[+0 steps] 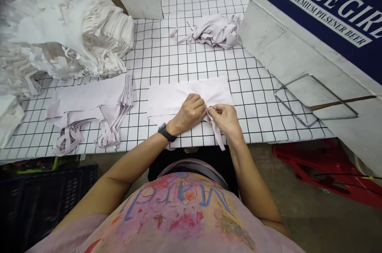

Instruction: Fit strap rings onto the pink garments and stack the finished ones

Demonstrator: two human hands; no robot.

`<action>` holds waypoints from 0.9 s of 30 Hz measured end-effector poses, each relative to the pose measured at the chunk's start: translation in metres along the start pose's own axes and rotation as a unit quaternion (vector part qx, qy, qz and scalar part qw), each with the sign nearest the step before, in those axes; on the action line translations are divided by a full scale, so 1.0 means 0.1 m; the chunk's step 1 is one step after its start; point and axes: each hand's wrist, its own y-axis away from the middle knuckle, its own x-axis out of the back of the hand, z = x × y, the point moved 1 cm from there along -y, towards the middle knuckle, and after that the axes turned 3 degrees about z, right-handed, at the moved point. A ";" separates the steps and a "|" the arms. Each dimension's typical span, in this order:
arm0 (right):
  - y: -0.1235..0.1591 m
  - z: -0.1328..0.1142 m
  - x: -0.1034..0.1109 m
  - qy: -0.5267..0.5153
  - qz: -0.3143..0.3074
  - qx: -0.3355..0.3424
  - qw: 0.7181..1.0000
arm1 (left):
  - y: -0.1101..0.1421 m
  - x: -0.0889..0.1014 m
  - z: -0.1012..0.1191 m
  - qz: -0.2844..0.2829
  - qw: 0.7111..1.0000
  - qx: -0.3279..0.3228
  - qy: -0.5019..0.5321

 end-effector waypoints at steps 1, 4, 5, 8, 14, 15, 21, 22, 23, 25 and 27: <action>-0.02 0.01 0.01 0.010 -0.009 0.004 1.000 | 0.00 0.00 0.00 0.000 1.000 -0.004 -0.004; -0.07 0.06 0.03 0.027 -0.029 0.021 0.999 | 0.00 0.00 0.00 -0.003 1.000 -0.009 -0.013; -0.08 0.07 0.03 0.029 -0.035 0.027 0.999 | 0.01 0.00 0.01 -0.004 1.000 -0.009 -0.015; -0.07 0.08 0.04 0.027 -0.053 0.044 0.997 | 0.01 0.00 0.00 -0.009 1.000 -0.010 -0.016; 0.15 0.03 0.10 -0.010 -0.036 0.025 0.999 | -0.01 0.00 0.00 -0.054 0.998 0.018 -0.027; 0.20 0.03 0.13 -0.012 -0.037 0.020 0.999 | -0.01 0.00 0.00 -0.070 0.997 0.027 -0.024; 0.68 0.16 0.41 0.134 -0.037 0.033 0.990 | -0.05 0.16 0.01 -0.162 0.982 0.077 0.066; 0.78 0.19 0.46 0.181 -0.014 0.058 0.982 | -0.04 0.23 -0.02 -0.176 0.977 0.080 0.091; 0.87 0.22 0.51 0.222 0.014 0.083 0.971 | -0.02 0.31 -0.05 -0.182 0.973 0.083 0.114; 1.05 0.27 0.56 0.271 0.057 0.125 0.953 | 0.06 0.50 -0.14 -0.165 0.970 0.096 0.151; 1.17 0.33 0.53 0.274 0.050 0.154 0.948 | 0.20 0.71 -0.25 -0.114 0.971 0.136 0.163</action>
